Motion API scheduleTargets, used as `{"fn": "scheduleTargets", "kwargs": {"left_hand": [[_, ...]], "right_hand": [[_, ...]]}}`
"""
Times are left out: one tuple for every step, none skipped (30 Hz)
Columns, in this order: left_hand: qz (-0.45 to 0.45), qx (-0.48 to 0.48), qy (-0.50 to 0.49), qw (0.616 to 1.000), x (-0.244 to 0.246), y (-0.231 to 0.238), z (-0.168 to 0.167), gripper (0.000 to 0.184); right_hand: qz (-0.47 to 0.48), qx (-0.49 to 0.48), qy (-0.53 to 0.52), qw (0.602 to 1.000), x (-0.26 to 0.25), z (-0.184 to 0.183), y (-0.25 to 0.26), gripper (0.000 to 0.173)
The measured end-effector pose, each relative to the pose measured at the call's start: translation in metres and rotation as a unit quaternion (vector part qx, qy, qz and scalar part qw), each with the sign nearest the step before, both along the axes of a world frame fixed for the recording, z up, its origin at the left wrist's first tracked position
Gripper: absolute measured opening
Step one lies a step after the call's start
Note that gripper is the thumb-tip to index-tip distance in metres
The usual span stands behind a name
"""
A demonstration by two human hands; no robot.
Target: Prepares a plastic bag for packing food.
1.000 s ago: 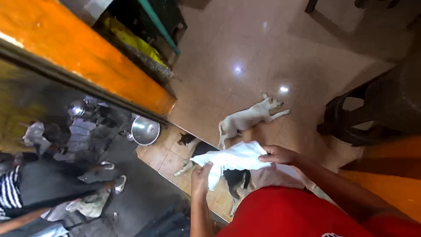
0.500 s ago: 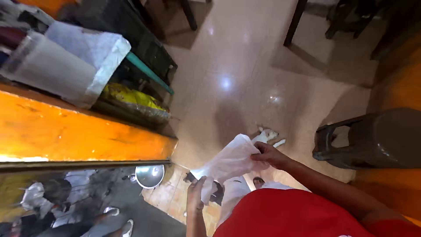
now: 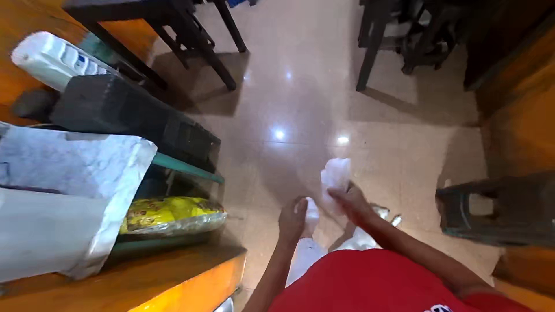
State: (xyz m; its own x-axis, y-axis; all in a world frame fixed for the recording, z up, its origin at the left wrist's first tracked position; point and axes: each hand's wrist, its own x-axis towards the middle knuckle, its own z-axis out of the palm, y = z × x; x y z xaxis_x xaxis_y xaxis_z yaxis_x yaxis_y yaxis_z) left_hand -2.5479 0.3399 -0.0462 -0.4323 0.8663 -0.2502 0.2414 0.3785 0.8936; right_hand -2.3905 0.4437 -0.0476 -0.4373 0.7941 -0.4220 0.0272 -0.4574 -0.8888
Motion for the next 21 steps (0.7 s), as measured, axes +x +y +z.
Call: {"fn": "scheduleTargets", "kwargs": {"left_hand": [[-0.023,0.004,-0.016,1.0,-0.017,0.024,0.01,0.049],[-0.025,0.011,-0.033,0.999,-0.034,0.045,0.019,0.056],[-0.016,0.022,-0.052,0.998,-0.051,0.065,0.026,0.059],[-0.009,0.038,-0.069,0.997,-0.07,0.085,0.031,0.054],[-0.01,0.057,-0.081,0.995,-0.087,0.102,0.036,0.045],[-0.015,0.077,-0.083,0.993,-0.103,0.119,0.039,0.036],[-0.02,0.099,-0.079,0.992,-0.118,0.135,0.039,0.029],[-0.019,0.109,-0.066,0.992,-0.133,0.153,0.038,0.025],[-0.009,0.106,-0.041,0.993,-0.15,0.171,0.035,0.022],[0.006,0.095,-0.005,0.995,-0.167,0.191,0.032,0.021],[0.02,0.08,0.041,0.996,-0.184,0.211,0.028,0.022],[0.027,0.069,0.091,0.993,-0.202,0.234,0.024,0.023],[0.027,0.066,0.141,0.987,-0.219,0.26,0.02,0.023],[0.021,0.072,0.194,0.978,-0.234,0.288,0.015,0.024],[0.017,0.071,0.239,0.968,-0.244,0.314,0.009,0.025],[0.019,0.065,0.277,0.959,-0.251,0.339,0.002,0.026],[0.029,0.062,0.3,0.952,-0.258,0.369,-0.002,0.026],[0.05,0.047,0.291,0.954,-0.264,0.398,-0.001,0.028],[0.081,0.023,0.244,0.966,-0.27,0.424,0.003,0.028],[0.119,0.01,0.168,0.979,-0.279,0.452,0.009,0.026],[0.157,0.012,0.069,0.985,-0.287,0.48,0.016,0.023]], "right_hand": [[0.059,-0.014,0.062,0.996,-0.03,0.007,0.006,0.05],[0.105,-0.023,0.116,0.987,-0.056,0.013,0.015,0.048],[0.128,-0.031,0.155,0.979,-0.08,0.019,0.028,0.045],[0.132,-0.035,0.174,0.975,-0.097,0.026,0.046,0.038],[0.127,-0.042,0.176,0.975,-0.109,0.032,0.066,0.03],[0.119,-0.05,0.168,0.977,-0.117,0.037,0.087,0.023],[0.103,-0.052,0.159,0.981,-0.123,0.039,0.109,0.017],[0.083,-0.05,0.153,0.984,-0.128,0.038,0.133,0.013],[0.057,-0.054,0.16,0.984,-0.132,0.034,0.158,0.011],[0.029,-0.066,0.183,0.98,-0.134,0.028,0.183,0.013],[0.002,-0.082,0.207,0.975,-0.137,0.021,0.21,0.017],[-0.02,-0.1,0.227,0.969,-0.142,0.013,0.238,0.02],[-0.041,-0.12,0.242,0.962,-0.149,0.007,0.268,0.022],[-0.047,-0.137,0.252,0.957,-0.158,0.0,0.298,0.024],[-0.038,-0.154,0.257,0.953,-0.167,-0.009,0.326,0.025],[-0.014,-0.165,0.251,0.954,-0.176,-0.019,0.353,0.024],[0.027,-0.156,0.231,0.96,-0.189,-0.026,0.385,0.024],[0.078,-0.133,0.19,0.97,-0.202,-0.029,0.417,0.024],[0.136,-0.106,0.139,0.975,-0.214,-0.033,0.445,0.03],[0.191,-0.078,0.094,0.974,-0.227,-0.035,0.475,0.035],[0.225,-0.065,0.068,0.97,-0.239,-0.035,0.504,0.035]]}}
